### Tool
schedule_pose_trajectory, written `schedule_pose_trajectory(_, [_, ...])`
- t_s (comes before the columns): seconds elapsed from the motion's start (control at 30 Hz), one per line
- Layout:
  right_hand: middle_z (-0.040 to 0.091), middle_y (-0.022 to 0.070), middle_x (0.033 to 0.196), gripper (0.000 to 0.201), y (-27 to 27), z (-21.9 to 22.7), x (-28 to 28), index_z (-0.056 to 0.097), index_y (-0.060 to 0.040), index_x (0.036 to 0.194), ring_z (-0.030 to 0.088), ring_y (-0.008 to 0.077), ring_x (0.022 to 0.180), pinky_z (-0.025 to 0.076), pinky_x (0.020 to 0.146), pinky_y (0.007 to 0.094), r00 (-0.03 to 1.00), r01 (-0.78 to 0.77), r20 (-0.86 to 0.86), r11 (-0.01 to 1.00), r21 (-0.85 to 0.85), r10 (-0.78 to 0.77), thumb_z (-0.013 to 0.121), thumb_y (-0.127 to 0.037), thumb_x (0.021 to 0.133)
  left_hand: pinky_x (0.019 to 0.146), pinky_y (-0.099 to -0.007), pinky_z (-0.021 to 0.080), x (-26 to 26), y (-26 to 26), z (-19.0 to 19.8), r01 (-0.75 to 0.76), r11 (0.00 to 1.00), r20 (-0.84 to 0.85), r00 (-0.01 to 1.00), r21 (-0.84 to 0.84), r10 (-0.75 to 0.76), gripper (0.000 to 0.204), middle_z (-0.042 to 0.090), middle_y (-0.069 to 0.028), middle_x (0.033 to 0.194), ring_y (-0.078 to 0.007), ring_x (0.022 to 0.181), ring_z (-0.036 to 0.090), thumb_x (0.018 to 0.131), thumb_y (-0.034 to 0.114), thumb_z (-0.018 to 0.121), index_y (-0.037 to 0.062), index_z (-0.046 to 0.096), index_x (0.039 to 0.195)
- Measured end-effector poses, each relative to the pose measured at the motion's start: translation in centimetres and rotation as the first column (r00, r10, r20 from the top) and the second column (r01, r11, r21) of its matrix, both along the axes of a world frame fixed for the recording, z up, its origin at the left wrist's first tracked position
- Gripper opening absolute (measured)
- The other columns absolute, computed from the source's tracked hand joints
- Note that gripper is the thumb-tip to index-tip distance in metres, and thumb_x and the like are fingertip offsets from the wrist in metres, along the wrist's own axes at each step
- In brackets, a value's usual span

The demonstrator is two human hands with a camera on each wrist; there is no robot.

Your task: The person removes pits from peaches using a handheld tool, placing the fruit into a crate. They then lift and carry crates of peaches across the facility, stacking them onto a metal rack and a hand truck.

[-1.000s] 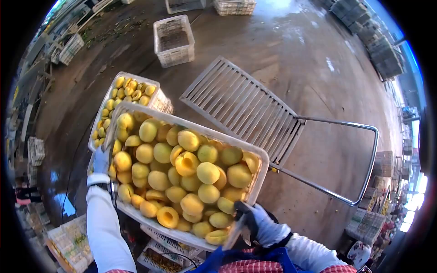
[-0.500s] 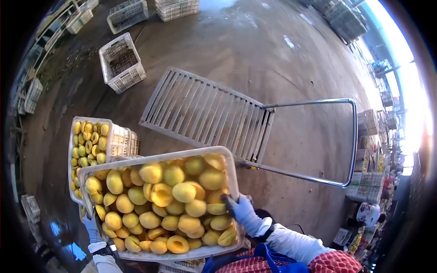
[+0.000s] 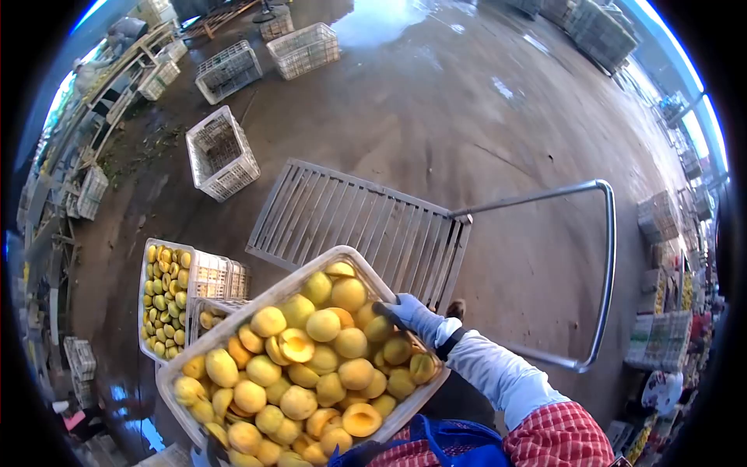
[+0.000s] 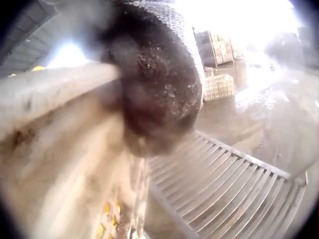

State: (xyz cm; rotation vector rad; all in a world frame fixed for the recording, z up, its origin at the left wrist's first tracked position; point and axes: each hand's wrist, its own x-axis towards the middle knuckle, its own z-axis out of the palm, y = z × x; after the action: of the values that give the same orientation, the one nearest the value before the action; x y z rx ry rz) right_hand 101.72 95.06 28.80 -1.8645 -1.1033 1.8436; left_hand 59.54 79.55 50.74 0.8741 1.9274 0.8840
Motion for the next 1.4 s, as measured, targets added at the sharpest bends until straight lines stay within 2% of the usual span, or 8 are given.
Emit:
schedule_pose_trajectory(0.23, [0.063, 0.0112, 0.071, 0.056, 6.8, -2.0, 17.0, 0.066, 0.0026, 0.089, 0.061, 0.0195, 0.064, 0.048, 0.057, 0.0338, 0.995, -0.099, 0.021, 0.995, -0.005, 0.099, 0.065, -0.052, 0.076, 0.079, -0.0401, 0.046, 22.0, -1.9, 0.5, 0.315, 0.946, -0.366, 0.873, -0.082, -0.322, 0.056, 0.056, -0.0176, 0.103, -0.0287, 0.09, 0.053, 0.077, 0.01, 0.065, 0.0043, 0.047, 0.129])
schedule_pose_trajectory(0.3, [0.063, 0.0097, 0.07, 0.054, 10.6, -0.7, 20.6, 0.066, 0.002, 0.089, 0.061, 0.0183, 0.062, 0.049, 0.056, 0.0335, 0.976, -0.163, 0.137, 0.986, -0.046, 0.168, 0.066, -0.051, 0.076, 0.071, -0.0351, 0.046, 17.0, -7.4, -8.5, 0.282, 0.901, -0.466, 0.781, -0.331, -0.416, 0.047, 0.056, -0.0147, 0.097, -0.0242, 0.083, 0.054, 0.081, 0.008, 0.061, 0.0039, 0.05, 0.126])
schedule_pose_trajectory(0.37, [0.062, 0.0102, 0.068, 0.056, 13.6, -2.2, 23.7, 0.066, 0.0022, 0.088, 0.06, 0.0179, 0.062, 0.049, 0.057, 0.0336, 0.98, -0.12, 0.167, 0.992, 0.032, 0.113, 0.066, -0.052, 0.077, 0.067, -0.0318, 0.045, 25.9, 0.6, -5.9, 0.439, 0.898, -0.644, 0.677, -0.035, -0.356, 0.037, 0.057, -0.0117, 0.09, -0.0206, 0.077, 0.053, 0.086, 0.007, 0.057, 0.0043, 0.054, 0.123])
schedule_pose_trajectory(0.43, [0.063, 0.0108, 0.069, 0.055, 17.3, -5.7, 27.8, 0.067, 0.0023, 0.089, 0.061, 0.0182, 0.063, 0.05, 0.059, 0.0327, 0.904, -0.29, 0.371, 0.943, 0.166, 0.212, 0.067, -0.051, 0.077, 0.065, -0.0323, 0.047, 29.0, 4.6, -8.3, -0.322, 0.924, 0.284, 0.884, -0.208, 0.372, 0.028, 0.06, -0.0086, 0.083, -0.0178, 0.073, 0.056, 0.094, 0.02, 0.05, 0.0057, 0.057, 0.118])
schedule_pose_trajectory(0.5, [0.064, 0.0081, 0.071, 0.05, 20.4, -3.4, 29.1, 0.067, 0.0016, 0.089, 0.06, 0.0166, 0.064, 0.049, 0.061, 0.03, 0.921, -0.128, 0.381, 0.986, 0.105, 0.079, 0.068, -0.047, 0.078, 0.05, -0.0275, 0.044, 30.4, 6.5, -13.6, -0.532, 0.744, 0.225, 0.731, -0.404, 0.644, 0.014, 0.057, -0.0018, 0.072, -0.0125, 0.058, 0.055, 0.084, 0.017, 0.065, 0.0082, 0.057, 0.091])
schedule_pose_trajectory(0.7, [0.055, -0.001, 0.063, 0.042, 30.5, -7.6, 32.6, 0.063, -0.0044, 0.075, 0.051, 0.0074, 0.056, 0.039, 0.047, 0.0252, 0.829, -0.157, 0.554, 0.982, 0.104, 0.074, 0.07, -0.045, 0.079, 0.068, -0.0248, 0.052, 37.9, 8.1, -31.5, -0.556, 0.724, 0.611, 0.422, -0.409, 0.669, 0.031, 0.062, -0.0091, 0.093, -0.016, 0.077, 0.063, 0.085, -0.002, 0.062, -0.0011, 0.052, 0.114])
schedule_pose_trajectory(1.0, [0.058, 0.0037, 0.062, 0.051, 38.4, -31.8, 33.2, 0.063, 0.005, 0.083, 0.049, 0.012, 0.058, 0.042, 0.055, 0.0327, 0.715, -0.395, 0.676, 0.9, 0.184, 0.176, 0.066, -0.046, 0.08, 0.052, -0.0238, 0.04, 42.6, 11.4, -50.1, -0.647, 0.66, 0.419, 0.515, -0.383, 0.748, 0.013, 0.055, 0.0005, 0.079, -0.0069, 0.06, 0.046, 0.087, 0.009, 0.064, 0.0039, 0.055, 0.096])
schedule_pose_trajectory(1.4, [0.066, 0.007, 0.082, 0.044, 39.8, -34.2, 34.6, 0.063, 0.0035, 0.107, 0.056, 0.0096, 0.068, 0.047, 0.064, 0.0276, 0.552, -0.391, 0.833, 0.893, 0.225, 0.032, 0.067, -0.032, 0.081, 0.05, -0.0253, 0.04, 44.5, 10.8, -50.2, -0.714, 0.544, 0.23, 0.496, -0.442, 0.837, 0.011, 0.051, -0.0009, 0.063, -0.01, 0.053, 0.048, 0.085, 0.005, 0.061, 0.0037, 0.052, 0.079])
